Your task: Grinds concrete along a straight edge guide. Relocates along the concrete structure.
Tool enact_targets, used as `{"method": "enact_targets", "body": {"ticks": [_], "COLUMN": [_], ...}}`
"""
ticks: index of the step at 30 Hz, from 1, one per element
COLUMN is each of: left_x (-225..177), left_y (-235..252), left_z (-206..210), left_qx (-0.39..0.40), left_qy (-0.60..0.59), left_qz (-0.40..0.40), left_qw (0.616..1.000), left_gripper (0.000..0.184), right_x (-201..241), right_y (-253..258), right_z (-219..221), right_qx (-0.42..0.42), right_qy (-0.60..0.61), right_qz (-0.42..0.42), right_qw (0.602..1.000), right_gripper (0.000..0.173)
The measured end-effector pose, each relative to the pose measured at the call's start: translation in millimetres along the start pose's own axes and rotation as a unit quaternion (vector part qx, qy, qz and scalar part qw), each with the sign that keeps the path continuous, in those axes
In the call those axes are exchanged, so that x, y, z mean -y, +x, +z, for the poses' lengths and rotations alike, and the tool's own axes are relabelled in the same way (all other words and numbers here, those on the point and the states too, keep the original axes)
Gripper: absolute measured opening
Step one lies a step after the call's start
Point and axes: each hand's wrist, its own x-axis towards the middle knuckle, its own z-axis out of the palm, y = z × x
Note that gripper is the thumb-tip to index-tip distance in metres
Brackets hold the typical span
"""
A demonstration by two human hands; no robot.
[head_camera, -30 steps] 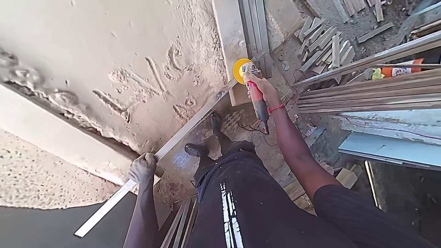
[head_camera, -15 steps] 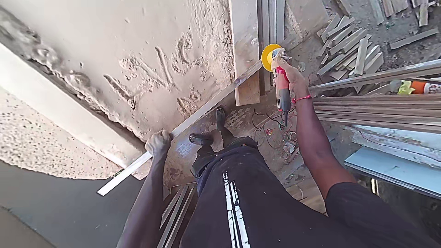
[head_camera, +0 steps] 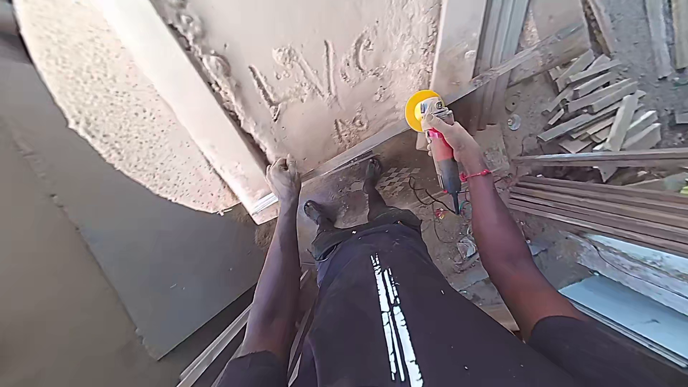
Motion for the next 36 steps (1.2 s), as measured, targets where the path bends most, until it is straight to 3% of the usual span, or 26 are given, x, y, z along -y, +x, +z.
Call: {"method": "enact_targets", "body": {"ticks": [5, 10, 14, 17, 23, 27, 31, 36], "left_x": [159.7, 286.0, 349.6, 374.2, 376.2, 353.4, 301.9, 214.3], "left_y": [-18.2, -59.8, -100.4, -121.9, -134.6, -110.7, -71.8, -32.0], "left_z": [-92.4, -137.7, -151.9, -152.3, -137.8, -117.2, -105.5, -83.0], "left_qx": [-0.097, -0.112, -0.112, -0.109, -0.091, -0.084, -0.04, -0.046], "left_qy": [-0.036, -0.05, -0.081, -0.105, -0.169, -0.276, -0.358, -0.175], "left_qz": [-0.123, -0.167, -0.206, -0.225, -0.239, -0.19, -0.097, 0.079], "left_qw": [0.987, 0.978, 0.969, 0.963, 0.952, 0.938, 0.928, 0.98], "left_gripper": [0.049, 0.048, 0.046, 0.045, 0.046, 0.05, 0.054, 0.053], "right_x": [-11.8, -35.6, -50.5, -58.9, -74.0, -73.4, -72.0, -54.1], "right_y": [-41.7, -83.1, -114.9, -130.8, -143.8, -146.9, -135.2, -114.5], "right_z": [104.7, 228.5, 314.1, 367.0, 444.3, 454.7, 418.7, 321.2], "right_qx": [0.046, 0.078, 0.111, 0.141, 0.156, 0.153, 0.135, 0.086], "right_qy": [-0.059, -0.093, -0.136, -0.164, -0.262, -0.291, -0.192, -0.042], "right_qz": [-0.017, -0.021, -0.03, -0.049, -0.074, -0.093, -0.078, -0.019], "right_qw": [0.997, 0.992, 0.984, 0.975, 0.949, 0.94, 0.969, 0.995], "right_gripper": [0.078, 0.078, 0.078, 0.076, 0.087, 0.085, 0.082, 0.076]}}
